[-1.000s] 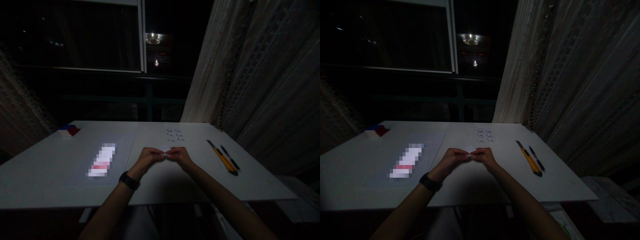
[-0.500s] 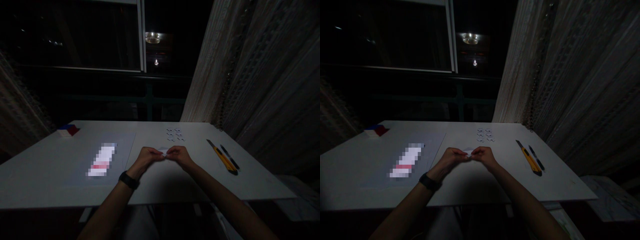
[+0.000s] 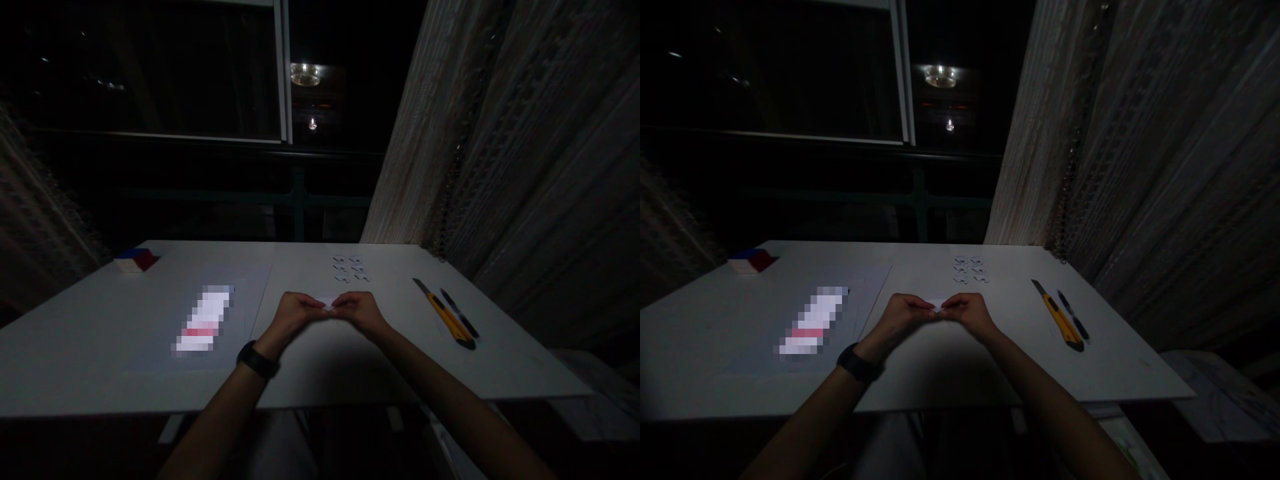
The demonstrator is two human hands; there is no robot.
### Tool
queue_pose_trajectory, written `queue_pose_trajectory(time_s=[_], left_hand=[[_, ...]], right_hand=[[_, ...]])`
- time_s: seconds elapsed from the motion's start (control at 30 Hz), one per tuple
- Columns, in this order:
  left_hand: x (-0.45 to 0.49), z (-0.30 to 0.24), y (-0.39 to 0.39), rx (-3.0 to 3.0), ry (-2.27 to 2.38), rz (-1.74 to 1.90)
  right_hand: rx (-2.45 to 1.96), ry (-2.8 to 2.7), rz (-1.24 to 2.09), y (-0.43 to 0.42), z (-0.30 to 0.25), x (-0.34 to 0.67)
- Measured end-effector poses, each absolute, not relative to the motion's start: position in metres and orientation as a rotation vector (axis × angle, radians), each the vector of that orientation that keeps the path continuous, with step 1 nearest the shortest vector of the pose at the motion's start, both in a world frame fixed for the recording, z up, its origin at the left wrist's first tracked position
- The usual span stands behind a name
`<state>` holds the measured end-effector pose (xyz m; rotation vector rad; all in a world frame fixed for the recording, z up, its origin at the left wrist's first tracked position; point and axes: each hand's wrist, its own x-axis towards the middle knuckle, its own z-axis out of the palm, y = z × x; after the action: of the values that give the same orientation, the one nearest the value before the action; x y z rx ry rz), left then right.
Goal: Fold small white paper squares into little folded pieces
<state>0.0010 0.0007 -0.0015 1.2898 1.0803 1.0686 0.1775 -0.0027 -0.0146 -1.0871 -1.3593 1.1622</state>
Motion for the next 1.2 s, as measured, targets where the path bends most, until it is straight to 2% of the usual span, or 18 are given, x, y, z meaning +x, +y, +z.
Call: queue_pose_trajectory(time_s=[0.37,0.83,1.2], left_hand=[[0.004,0.003,-0.004,1.430,1.122,1.113],[0.010,0.008,-0.012,1.441,0.979,1.300],[0.008,0.009,-0.013,1.500,1.040,1.295]], right_hand=[[-1.164,-1.316,1.039,-0.006,-0.011,0.175],[-1.093,-1.274,1.008,-0.009,0.001,0.176],[-1.109,-1.309,0.997,-0.012,0.005,0.177]])
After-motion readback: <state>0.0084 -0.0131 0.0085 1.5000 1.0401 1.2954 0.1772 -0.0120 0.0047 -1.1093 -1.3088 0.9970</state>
